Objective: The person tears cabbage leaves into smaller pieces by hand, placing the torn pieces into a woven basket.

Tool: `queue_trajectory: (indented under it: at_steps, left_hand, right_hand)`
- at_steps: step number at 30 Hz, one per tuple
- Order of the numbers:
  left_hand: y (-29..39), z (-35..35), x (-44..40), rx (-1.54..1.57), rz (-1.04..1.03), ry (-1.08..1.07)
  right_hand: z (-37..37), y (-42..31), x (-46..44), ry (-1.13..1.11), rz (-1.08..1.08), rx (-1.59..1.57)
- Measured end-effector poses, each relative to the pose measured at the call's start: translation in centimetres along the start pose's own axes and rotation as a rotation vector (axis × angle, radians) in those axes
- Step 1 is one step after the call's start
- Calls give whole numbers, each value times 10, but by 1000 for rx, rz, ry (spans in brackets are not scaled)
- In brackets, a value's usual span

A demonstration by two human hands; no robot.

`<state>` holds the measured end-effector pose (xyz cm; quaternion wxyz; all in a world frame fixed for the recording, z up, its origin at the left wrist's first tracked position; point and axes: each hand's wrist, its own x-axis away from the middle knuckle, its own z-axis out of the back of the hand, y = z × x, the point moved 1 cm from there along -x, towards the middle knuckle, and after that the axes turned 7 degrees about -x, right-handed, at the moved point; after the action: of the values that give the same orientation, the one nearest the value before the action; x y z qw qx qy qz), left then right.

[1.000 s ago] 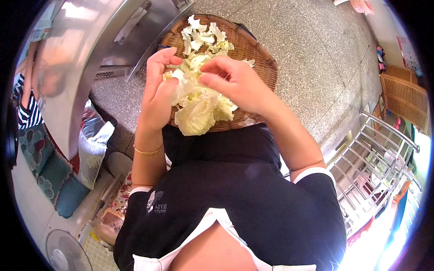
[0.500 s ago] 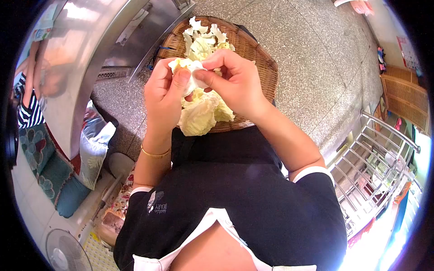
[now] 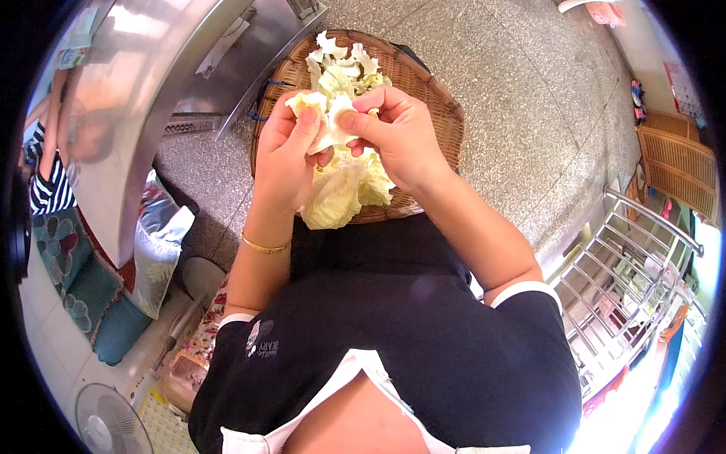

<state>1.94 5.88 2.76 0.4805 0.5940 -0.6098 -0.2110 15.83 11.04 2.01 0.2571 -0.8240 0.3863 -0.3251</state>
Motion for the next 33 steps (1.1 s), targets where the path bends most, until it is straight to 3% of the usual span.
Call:
queue_trajectory:
  at_steps: [1, 3, 5, 7, 8, 10, 12, 13, 15, 16, 18, 21, 25, 30, 33]
  left_hand:
    - [2, 2, 1, 0, 3, 3]
    - [7, 7, 1, -413, -189, -75]
    - [5, 7, 0, -344, -267, -19]
    - [5, 7, 2, -214, -397, 44]
    - [7, 9, 4, -215, -397, 41]
    - [14, 15, 8, -405, -255, 14]
    - [13, 24, 4, -571, -243, -85]
    - [16, 23, 4, -945, -441, -131]
    - [23, 18, 3, -1274, -664, -134]
    - [24, 14, 5, -1276, -663, -131]
    - [23, 9, 6, -815, -347, -87]
    - [22, 1, 6, -1012, -303, -97]
    - [19, -5, 12, -1034, -304, -39]
    - [7, -5, 11, -1108, -451, 90]
    - [13, -10, 16, -844, -380, -10]
  right_hand:
    - [-2, -1, 3, 9, 54, 150]
    - [-7, -2, 6, 45, 48, 133]
    - [-6, -1, 3, 80, 54, 118]
    - [4, 2, -6, 188, 64, -223]
    - [9, -2, -11, 318, 65, -237]
    - [17, -8, -13, 240, 82, -237]
    - [13, -8, -8, 203, 67, -128]
    - [9, -10, -4, 164, 56, -18]
    - [6, -11, -1, 74, 60, 57]
    - [3, -11, 1, -19, 60, 129]
    - [-7, -11, 6, -14, 62, 221]
    - [-14, -13, 13, -135, 65, 340]
    - [-21, -15, 24, -114, 144, 554]
    - [-19, -9, 24, -72, 47, 488]
    - [-17, -1, 29, -101, 106, 404]
